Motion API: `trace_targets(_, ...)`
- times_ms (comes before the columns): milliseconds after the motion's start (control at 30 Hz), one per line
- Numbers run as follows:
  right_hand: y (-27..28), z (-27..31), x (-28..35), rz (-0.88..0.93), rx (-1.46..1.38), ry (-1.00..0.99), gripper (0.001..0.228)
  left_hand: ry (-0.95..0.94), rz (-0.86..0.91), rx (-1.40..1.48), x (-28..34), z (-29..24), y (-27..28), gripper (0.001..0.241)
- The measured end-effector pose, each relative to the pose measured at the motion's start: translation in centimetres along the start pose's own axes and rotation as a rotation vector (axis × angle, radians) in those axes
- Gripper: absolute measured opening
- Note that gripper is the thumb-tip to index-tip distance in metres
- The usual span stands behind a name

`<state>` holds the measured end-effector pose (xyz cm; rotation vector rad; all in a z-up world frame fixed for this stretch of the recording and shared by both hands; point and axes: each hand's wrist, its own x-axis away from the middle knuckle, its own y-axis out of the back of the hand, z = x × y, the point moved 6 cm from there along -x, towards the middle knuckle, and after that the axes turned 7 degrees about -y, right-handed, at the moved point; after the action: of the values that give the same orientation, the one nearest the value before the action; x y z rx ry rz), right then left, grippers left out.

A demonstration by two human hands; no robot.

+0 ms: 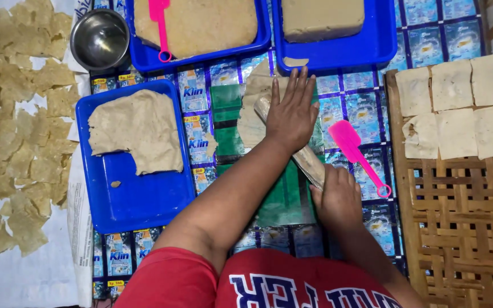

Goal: Rolling out dough and cutting it into squares to prepare food wrappers.

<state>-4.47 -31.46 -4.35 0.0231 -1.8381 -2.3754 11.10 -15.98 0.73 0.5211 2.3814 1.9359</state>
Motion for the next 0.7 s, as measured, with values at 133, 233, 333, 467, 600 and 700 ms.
trace_targets(133,8.3,1.4,-6.6,-0.019,0.098,0.14,0.056,0.057,-0.034,0.13,1.1,3.5,3.3,0.062)
trace_targets(233,10.6,5.0,-10.8,-0.101,0.022,0.435,0.054,0.087,-0.172,-0.036,3.4,7.5,5.0,0.058)
trace_targets(333,8.0,7.6,-13.8,-0.051,0.017,0.605,0.052,0.152,-0.37,-0.115,6.3,11.5,4.4,0.061)
trace_targets(467,5.0,8.7,-17.0,0.148,-0.099,0.48,0.057,0.284,-0.114,0.02,8.3,13.5,2.4,0.062)
trace_targets(600,4.6,9.3,-17.9,0.121,-0.116,0.307,0.057,0.306,-0.132,0.082,10.1,12.9,1.2,0.063)
trace_targets(700,4.7,9.2,-16.2,0.093,-0.095,0.335,0.057,0.283,-0.189,0.076,11.7,12.0,1.4,0.061)
